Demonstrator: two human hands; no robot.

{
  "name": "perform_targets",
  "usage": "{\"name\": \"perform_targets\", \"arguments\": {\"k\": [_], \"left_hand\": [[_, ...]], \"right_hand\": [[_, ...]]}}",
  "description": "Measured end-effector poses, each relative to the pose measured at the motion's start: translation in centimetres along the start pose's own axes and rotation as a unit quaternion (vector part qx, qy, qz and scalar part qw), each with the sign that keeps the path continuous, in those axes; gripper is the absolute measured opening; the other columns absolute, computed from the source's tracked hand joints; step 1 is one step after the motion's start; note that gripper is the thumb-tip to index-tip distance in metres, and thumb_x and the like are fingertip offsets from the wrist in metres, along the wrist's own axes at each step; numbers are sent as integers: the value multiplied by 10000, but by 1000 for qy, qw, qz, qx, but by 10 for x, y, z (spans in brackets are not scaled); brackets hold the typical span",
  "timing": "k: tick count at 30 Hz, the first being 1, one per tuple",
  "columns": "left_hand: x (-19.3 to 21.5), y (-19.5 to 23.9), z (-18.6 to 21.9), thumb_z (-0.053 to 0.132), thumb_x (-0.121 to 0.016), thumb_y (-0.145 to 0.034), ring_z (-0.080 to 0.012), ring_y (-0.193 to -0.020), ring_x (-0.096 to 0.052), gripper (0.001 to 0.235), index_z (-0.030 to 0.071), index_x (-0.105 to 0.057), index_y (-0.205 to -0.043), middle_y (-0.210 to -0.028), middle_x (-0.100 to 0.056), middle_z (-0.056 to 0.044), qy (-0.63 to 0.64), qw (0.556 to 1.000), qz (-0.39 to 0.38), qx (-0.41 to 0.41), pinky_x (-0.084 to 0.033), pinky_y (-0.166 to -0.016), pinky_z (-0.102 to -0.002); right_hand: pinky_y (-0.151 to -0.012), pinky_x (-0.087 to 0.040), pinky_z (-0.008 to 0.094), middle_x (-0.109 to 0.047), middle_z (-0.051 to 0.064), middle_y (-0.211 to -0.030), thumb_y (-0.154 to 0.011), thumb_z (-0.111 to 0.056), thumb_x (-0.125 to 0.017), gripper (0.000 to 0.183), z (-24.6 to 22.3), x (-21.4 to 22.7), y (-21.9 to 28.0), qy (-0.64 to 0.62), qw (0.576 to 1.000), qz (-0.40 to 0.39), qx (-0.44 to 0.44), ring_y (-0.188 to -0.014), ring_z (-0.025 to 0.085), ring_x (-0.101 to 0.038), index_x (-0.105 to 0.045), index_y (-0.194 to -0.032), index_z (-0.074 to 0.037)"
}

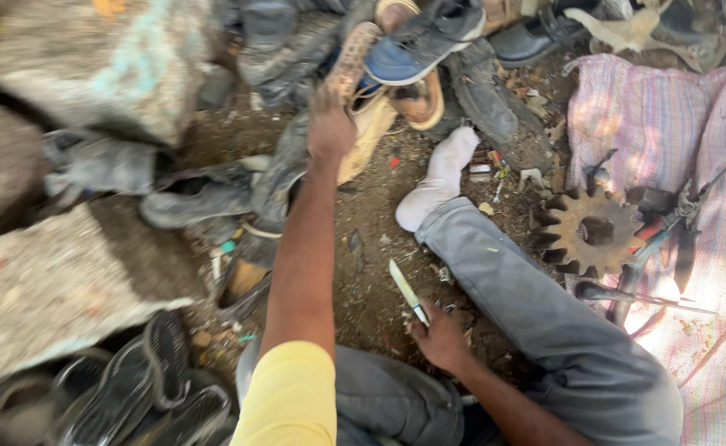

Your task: The person sits on the ground and uses a knife to cut and separate the sole from several worn shoes. They handle multiple shoes one at a time, prying apart the components and placing the separated parts aside.

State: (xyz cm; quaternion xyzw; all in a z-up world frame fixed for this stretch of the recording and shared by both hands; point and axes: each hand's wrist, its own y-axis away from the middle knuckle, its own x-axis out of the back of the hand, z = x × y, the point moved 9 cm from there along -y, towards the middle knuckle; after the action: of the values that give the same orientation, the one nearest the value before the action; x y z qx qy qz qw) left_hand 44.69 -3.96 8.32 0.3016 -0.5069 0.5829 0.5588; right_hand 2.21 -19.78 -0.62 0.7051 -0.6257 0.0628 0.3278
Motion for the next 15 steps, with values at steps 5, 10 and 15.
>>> {"name": "perform_targets", "arguments": {"k": [5,10,15], "left_hand": [[-56,-66,-16,207,-640,-887,-404,-1417,-410,738,-59,-339,-1507,-1528,-405,-250,-56,987,-112,99,-243,-1219,-568],[-5,-40,-9,169,-620,-939,-366,-1284,-564,228,45,-738,-1091,-1313,-609,-166,-60,992,-48,96,-484,-1055,-461],[139,47,-30,229,-726,-951,-347,-868,-709,205,46,-789,-1018,-991,-731,-205,102,980,156,70,-553,-758,-469]], "right_hand": [[-953,-483,516,-609,317,-1265,-970,-184,-695,574,-9,-6,3,-47,994,-8,93,-1118,413,-626,-448,-1430,54],[-940,-513,492,-653,251,-1210,-971,-214,-661,561,-4,-11,3,11,998,-70,-2,-1101,405,-626,-464,-1449,3],[-777,-576,432,-746,170,-953,-937,-244,-646,560,-26,8,4,-38,997,-51,-31,-829,307,-750,-467,-1443,-86]]}}
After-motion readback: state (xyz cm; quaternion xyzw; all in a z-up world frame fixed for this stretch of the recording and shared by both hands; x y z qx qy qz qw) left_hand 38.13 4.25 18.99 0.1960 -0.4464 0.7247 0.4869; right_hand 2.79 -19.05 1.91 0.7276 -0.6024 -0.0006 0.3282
